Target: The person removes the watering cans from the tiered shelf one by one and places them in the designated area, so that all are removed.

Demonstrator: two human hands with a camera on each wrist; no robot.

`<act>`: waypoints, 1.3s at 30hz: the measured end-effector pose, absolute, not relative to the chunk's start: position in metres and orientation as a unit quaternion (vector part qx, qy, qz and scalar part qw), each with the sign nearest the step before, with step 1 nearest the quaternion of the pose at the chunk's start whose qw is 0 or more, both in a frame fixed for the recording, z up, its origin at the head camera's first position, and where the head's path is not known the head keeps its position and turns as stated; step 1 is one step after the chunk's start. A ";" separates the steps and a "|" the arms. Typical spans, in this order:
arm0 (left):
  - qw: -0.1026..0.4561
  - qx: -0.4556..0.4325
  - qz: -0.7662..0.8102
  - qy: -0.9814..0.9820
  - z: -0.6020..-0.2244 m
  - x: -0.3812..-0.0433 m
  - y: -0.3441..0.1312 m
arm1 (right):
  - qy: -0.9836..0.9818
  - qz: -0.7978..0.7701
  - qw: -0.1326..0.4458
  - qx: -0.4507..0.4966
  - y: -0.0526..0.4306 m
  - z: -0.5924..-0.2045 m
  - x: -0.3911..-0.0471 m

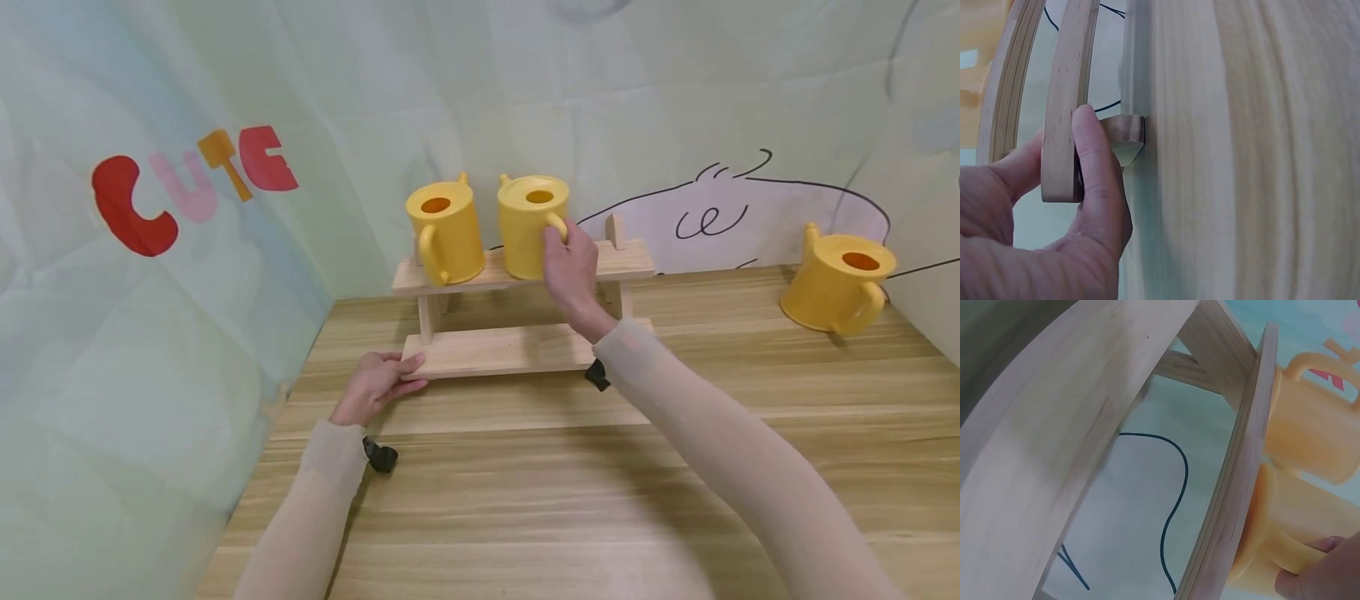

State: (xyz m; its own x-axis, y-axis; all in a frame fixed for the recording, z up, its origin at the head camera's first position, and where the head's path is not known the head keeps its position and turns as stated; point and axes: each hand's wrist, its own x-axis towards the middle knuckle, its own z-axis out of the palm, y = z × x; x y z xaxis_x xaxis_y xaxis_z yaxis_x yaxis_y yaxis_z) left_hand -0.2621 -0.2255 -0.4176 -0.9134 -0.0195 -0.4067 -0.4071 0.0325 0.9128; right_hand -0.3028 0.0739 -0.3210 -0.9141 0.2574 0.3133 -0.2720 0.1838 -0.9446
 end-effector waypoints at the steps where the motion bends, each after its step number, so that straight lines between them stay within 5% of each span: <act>1: 0.143 -0.151 0.679 0.704 -0.418 -0.262 -0.226 | -0.741 0.638 0.211 0.006 0.076 -0.321 -0.302; 39: 0.160 -0.130 0.687 0.697 -0.417 -0.263 -0.243 | -0.687 0.652 0.307 -0.094 0.235 -0.326 -0.259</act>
State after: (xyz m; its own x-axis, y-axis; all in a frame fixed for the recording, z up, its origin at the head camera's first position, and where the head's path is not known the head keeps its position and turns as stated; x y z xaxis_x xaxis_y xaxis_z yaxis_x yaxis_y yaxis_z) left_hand -0.2627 -0.2426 -0.4165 -0.9152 0.0387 -0.4012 -0.4006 0.0227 0.9160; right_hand -0.2588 0.2352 -0.3256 -0.7938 0.5299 0.2985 -0.2706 0.1319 -0.9536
